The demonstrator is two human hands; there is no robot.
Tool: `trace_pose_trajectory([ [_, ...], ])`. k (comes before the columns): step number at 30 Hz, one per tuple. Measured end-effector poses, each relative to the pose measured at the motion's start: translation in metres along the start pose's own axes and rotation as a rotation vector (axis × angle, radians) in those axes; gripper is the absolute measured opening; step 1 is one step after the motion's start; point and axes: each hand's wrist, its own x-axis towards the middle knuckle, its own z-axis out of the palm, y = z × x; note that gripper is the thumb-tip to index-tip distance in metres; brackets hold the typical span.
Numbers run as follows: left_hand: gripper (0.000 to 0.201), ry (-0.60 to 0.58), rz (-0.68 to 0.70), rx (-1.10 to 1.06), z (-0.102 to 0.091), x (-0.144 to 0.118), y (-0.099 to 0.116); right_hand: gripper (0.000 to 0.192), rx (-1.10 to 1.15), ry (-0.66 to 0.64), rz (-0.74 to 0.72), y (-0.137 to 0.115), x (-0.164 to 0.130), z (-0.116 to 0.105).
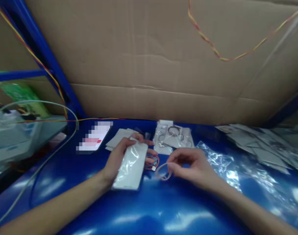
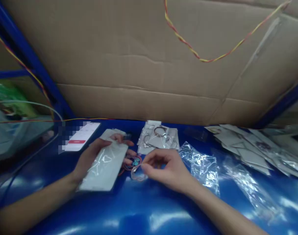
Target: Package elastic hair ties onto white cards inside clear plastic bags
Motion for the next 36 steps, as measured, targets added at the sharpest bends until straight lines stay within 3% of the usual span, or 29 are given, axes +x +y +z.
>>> trace_pose_trajectory([
  [5, 0.014, -0.04, 0.041, 0.137, 0.003, 0.004, -0.016, 0.018, 0.063, 0.38, -0.022, -0.003, 0.008, -0.012],
  [8, 0.021, -0.031, 0.049, 0.288, 0.002, 0.003, -0.02, 0.02, 0.041, 0.449, -0.028, -0.001, 0.009, -0.012],
  [13, 0.03, -0.111, 0.146, 0.69, 0.0, -0.002, -0.017, 0.021, 0.162, 0.372, 0.015, 0.005, 0.006, -0.005],
  [17, 0.026, -0.142, 0.267, 0.834, 0.002, -0.003, -0.018, 0.021, 0.216, 0.264, 0.087, 0.005, 0.004, 0.001],
  [29, 0.022, 0.011, 0.269, 0.701, 0.004, -0.003, -0.024, 0.015, 0.229, 0.02, 0.036, -0.007, 0.002, 0.0],
  [33, 0.024, 0.041, 0.261, 0.697, 0.007, -0.004, -0.024, 0.026, 0.385, -0.031, 0.081, 0.0, 0.002, 0.0],
  [36, 0.026, 0.056, 0.275, 0.685, 0.006, -0.004, -0.025, 0.021, 0.426, -0.05, 0.057, 0.003, 0.001, 0.0],
])
